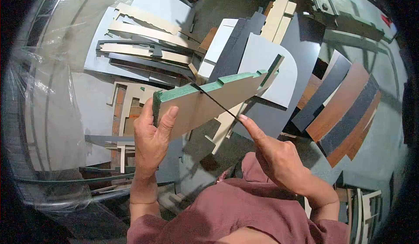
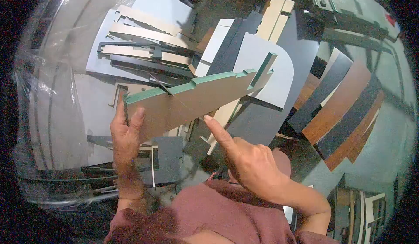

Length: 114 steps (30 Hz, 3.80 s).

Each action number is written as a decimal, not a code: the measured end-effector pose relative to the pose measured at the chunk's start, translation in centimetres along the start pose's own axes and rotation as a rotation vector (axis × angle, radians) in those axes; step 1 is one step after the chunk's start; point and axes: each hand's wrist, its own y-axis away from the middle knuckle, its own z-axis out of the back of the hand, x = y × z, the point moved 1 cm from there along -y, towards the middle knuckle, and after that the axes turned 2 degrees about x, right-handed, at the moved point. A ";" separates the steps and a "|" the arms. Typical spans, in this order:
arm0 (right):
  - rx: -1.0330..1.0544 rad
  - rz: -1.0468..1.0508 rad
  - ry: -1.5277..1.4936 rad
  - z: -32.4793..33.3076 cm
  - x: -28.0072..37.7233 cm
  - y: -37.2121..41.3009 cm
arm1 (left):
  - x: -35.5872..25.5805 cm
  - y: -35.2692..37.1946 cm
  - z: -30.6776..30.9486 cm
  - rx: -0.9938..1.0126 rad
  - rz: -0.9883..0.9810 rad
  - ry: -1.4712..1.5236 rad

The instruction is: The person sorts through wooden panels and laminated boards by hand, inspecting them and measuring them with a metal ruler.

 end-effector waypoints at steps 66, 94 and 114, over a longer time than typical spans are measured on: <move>-0.261 -0.366 0.316 -1.5 -19.7 -1.2 | -1.2 -1.0 -1.5 -0.092 0.147 0.018; -0.146 -0.402 0.340 -9.1 -27.3 -0.9 | -1.1 -3.8 -1.1 -0.108 0.133 -0.106; -0.400 -0.418 0.044 6.8 -35.3 -5.7 | -1.3 -12.2 -0.5 0.027 0.122 -0.130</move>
